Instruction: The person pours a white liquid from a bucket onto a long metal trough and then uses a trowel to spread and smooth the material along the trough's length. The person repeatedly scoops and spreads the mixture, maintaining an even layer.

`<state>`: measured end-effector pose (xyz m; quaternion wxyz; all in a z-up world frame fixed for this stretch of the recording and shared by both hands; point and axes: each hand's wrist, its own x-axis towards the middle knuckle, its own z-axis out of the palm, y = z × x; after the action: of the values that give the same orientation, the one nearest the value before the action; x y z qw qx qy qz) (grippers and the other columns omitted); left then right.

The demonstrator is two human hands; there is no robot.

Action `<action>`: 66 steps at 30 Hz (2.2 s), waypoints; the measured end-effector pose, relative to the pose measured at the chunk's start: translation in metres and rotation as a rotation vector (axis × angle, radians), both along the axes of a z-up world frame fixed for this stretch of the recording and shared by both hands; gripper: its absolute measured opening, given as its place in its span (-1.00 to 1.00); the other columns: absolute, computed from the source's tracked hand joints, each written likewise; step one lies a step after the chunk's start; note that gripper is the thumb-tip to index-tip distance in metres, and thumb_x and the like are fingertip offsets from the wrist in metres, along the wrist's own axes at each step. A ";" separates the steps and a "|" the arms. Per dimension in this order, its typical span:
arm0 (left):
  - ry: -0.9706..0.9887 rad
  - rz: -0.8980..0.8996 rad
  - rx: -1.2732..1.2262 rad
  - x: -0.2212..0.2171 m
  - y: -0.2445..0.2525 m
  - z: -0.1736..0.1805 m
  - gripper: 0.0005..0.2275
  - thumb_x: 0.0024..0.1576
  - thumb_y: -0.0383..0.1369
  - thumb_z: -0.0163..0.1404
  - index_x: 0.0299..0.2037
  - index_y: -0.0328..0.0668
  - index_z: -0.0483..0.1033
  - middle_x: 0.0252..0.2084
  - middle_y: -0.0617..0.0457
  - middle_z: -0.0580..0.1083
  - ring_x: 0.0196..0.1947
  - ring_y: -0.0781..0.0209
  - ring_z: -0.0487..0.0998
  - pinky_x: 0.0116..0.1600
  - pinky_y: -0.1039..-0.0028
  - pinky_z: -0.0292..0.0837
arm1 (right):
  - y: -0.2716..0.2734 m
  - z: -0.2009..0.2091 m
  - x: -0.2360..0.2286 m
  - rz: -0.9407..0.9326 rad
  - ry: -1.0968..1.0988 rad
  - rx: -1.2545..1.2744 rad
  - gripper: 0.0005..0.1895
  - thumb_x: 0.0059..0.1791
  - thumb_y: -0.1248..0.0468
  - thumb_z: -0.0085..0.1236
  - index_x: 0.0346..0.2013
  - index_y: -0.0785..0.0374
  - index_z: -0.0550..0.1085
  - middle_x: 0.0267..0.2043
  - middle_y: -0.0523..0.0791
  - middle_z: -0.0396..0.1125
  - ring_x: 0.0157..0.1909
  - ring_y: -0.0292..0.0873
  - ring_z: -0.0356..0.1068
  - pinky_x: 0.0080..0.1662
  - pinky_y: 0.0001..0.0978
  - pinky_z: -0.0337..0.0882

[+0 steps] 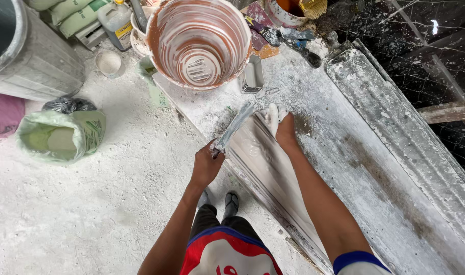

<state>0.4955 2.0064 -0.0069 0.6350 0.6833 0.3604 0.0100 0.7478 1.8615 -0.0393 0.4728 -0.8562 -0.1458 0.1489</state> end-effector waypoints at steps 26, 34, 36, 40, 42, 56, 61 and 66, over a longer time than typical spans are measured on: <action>-0.187 -0.139 0.859 0.014 -0.046 -0.071 -0.73 0.12 -0.48 0.10 0.03 -0.31 0.55 -0.03 -0.20 0.50 0.03 -0.14 0.49 0.11 0.16 0.42 | -0.029 -0.013 -0.012 0.717 -0.431 -0.228 -0.61 0.00 0.25 0.29 0.05 0.17 0.34 0.20 0.03 0.18 0.17 0.14 0.36 0.09 -0.10 0.45; -0.118 -0.133 0.700 0.022 -0.032 -0.076 -0.75 0.21 -0.48 0.11 0.09 -0.32 0.56 -0.04 -0.29 0.48 -0.03 -0.12 0.55 0.07 0.25 0.52 | -0.013 -0.011 -0.003 0.764 -0.469 -0.160 -0.63 0.09 0.23 0.23 0.11 0.13 0.29 0.24 -0.01 0.09 0.10 0.14 0.44 0.10 -0.13 0.53; -0.119 -0.149 0.758 0.022 -0.032 -0.078 -0.73 0.18 -0.47 0.11 0.09 -0.31 0.56 -0.01 -0.30 0.48 0.01 -0.14 0.52 0.11 0.23 0.50 | -0.010 -0.008 -0.003 0.790 -0.384 -0.260 -0.50 0.00 0.14 0.31 0.11 0.15 0.28 0.26 0.01 0.08 0.03 0.18 0.43 0.01 -0.03 0.48; -0.167 -0.168 0.881 0.022 -0.034 -0.074 -0.71 0.13 -0.43 0.13 0.07 -0.28 0.57 -0.02 -0.19 0.50 0.04 -0.10 0.49 0.13 0.18 0.44 | -0.007 0.002 -0.003 0.830 -0.390 -0.250 -0.31 -0.14 0.02 0.43 0.12 0.17 0.27 0.29 0.04 0.01 0.05 0.26 0.40 -0.04 0.02 0.46; -0.169 -0.180 0.863 0.018 -0.037 -0.071 -0.71 0.09 -0.41 0.15 0.03 -0.24 0.58 -0.01 -0.15 0.51 0.03 -0.08 0.48 0.10 0.18 0.41 | -0.013 0.003 -0.008 0.811 -0.378 -0.332 -0.27 -0.17 -0.02 0.45 0.12 0.14 0.27 0.30 0.03 -0.01 -0.02 0.24 0.42 -0.08 0.04 0.46; -0.255 -0.351 0.908 0.007 -0.074 -0.055 -0.72 0.06 -0.38 0.17 -0.01 -0.14 0.59 -0.20 -0.01 0.48 -0.04 0.01 0.48 0.08 0.20 0.36 | -0.075 0.019 -0.034 0.774 -0.370 -0.486 -0.15 -0.26 -0.19 0.47 0.09 0.16 0.27 0.25 0.04 -0.03 -0.10 0.19 0.41 -0.09 0.04 0.45; -0.252 -0.432 0.909 0.003 -0.092 -0.057 -0.73 0.11 -0.38 0.15 0.02 -0.19 0.59 -0.20 -0.04 0.49 -0.08 0.01 0.50 0.07 0.20 0.39 | -0.092 0.022 -0.035 0.784 -0.288 -0.395 -0.09 -0.29 -0.15 0.51 0.12 0.18 0.22 0.22 0.06 -0.02 0.01 0.15 0.39 -0.03 -0.01 0.49; -0.183 -0.325 0.832 0.014 -0.071 -0.068 -0.75 0.16 -0.41 0.14 0.02 -0.28 0.56 -0.11 -0.19 0.49 -0.08 -0.06 0.55 0.00 0.20 0.51 | -0.055 0.017 -0.022 0.792 -0.343 -0.186 -0.06 -0.25 -0.12 0.53 0.13 0.25 0.16 0.22 0.08 -0.01 0.09 0.14 0.37 0.09 -0.01 0.50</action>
<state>0.5092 1.9352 -0.0752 0.3290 0.9243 0.1560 0.1145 0.7257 1.8068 -0.0218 0.2693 -0.7856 -0.5249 0.1867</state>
